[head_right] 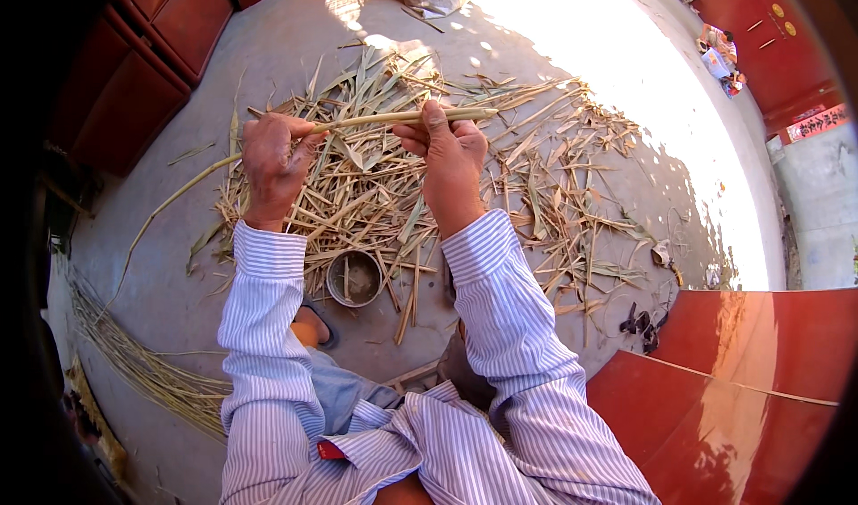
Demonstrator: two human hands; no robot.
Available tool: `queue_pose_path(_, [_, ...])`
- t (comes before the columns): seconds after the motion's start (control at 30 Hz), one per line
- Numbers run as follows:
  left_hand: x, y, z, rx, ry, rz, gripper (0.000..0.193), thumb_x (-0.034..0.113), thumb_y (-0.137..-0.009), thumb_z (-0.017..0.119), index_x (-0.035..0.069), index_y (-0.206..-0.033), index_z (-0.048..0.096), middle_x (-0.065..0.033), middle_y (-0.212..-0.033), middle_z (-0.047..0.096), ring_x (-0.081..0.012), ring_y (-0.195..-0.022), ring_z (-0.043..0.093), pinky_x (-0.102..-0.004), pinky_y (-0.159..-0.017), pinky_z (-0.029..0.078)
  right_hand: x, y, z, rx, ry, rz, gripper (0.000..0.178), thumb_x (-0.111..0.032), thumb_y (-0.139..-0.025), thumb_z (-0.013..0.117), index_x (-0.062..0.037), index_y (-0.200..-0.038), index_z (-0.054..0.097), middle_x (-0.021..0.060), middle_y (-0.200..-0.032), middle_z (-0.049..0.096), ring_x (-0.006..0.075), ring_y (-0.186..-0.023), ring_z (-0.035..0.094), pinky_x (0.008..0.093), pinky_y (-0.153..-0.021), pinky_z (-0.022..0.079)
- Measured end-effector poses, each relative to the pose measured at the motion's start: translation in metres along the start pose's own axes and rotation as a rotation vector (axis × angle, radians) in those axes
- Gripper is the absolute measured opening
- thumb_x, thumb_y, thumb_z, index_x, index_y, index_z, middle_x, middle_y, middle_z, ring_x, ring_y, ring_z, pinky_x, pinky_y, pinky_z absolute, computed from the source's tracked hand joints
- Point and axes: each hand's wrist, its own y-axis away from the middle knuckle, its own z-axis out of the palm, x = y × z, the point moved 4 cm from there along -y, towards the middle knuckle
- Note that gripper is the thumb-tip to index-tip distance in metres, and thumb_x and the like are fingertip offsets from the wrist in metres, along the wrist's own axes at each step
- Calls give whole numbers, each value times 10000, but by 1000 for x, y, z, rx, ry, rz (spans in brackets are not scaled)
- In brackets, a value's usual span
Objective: The person sits on the floor and repeatedly strips dried plant material from long stems by hand. The person pulls off fibrous strands and leaves, accumulating a pile of processed material on the floor while discarding the remaining stems.
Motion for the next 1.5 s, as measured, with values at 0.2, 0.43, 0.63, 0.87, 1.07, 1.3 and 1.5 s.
queue_pose_path(0.2, [4, 6, -9, 19, -103, 60, 212, 139, -688, 796, 116, -797, 616, 3, -734, 629, -189, -732, 594, -350, -672, 386, -3, -6, -10, -158, 101, 220, 244, -169, -950, 607, 58, -1040, 610, 152, -891, 696, 206, -791, 715, 236, -618, 596])
queue_pose_path(0.43, [-8, 12, -14, -36, -163, 30, 214, 141, -690, 799, 111, -795, 615, 0, -756, 638, -194, -730, 599, -345, -681, 391, 11, 5, -6, -261, 400, 149, 213, -162, -953, 597, 17, -1069, 607, 122, -887, 699, 180, -746, 706, 256, -626, 574])
queue_pose_path(0.63, [-18, 7, -23, 66, -247, -54, 214, 173, -688, 795, 128, -786, 610, 7, -745, 632, -186, -732, 591, -357, -679, 397, 2, -10, -33, -128, 1533, -280, 171, -165, -896, 552, -19, -938, 630, 195, -868, 689, 329, -818, 694, 414, -702, 544])
queue_pose_path(0.87, [-13, 10, -12, -27, -177, -11, 208, 136, -693, 789, 113, -786, 605, -9, -701, 596, -200, -704, 573, -361, -674, 395, -42, -32, -83, 35, 1456, -178, 906, -293, -730, 827, 101, -1395, 355, 282, -1197, 608, 350, -1089, 629, 399, -858, 527])
queue_pose_path(1.07, [-45, 45, -15, -88, -188, -47, 180, 162, -722, 759, 123, -783, 594, -7, -689, 582, -200, -688, 558, -378, -659, 367, -14, -17, -23, -135, 472, -28, 281, -240, -923, 659, 5, -1061, 650, 83, -903, 693, 158, -817, 690, 256, -691, 551])
queue_pose_path(1.3, [-18, 20, -47, -43, -337, 100, 143, 72, -656, 684, 118, -699, 555, -17, -630, 546, -186, -700, 563, -334, -709, 396, 9, -27, -52, -119, 376, 170, 222, -248, -922, 663, -74, -1059, 648, 29, -893, 686, 93, -757, 650, 195, -643, 534])
queue_pose_path(1.5, [-24, 40, -58, -107, -380, 101, 130, 87, -661, 655, 124, -658, 530, -16, -623, 541, -182, -703, 560, -333, -716, 409, 23, -31, -52, -254, 412, 366, 149, -229, -928, 655, -87, -975, 645, 21, -855, 683, 68, -698, 632, 167, -587, 524])
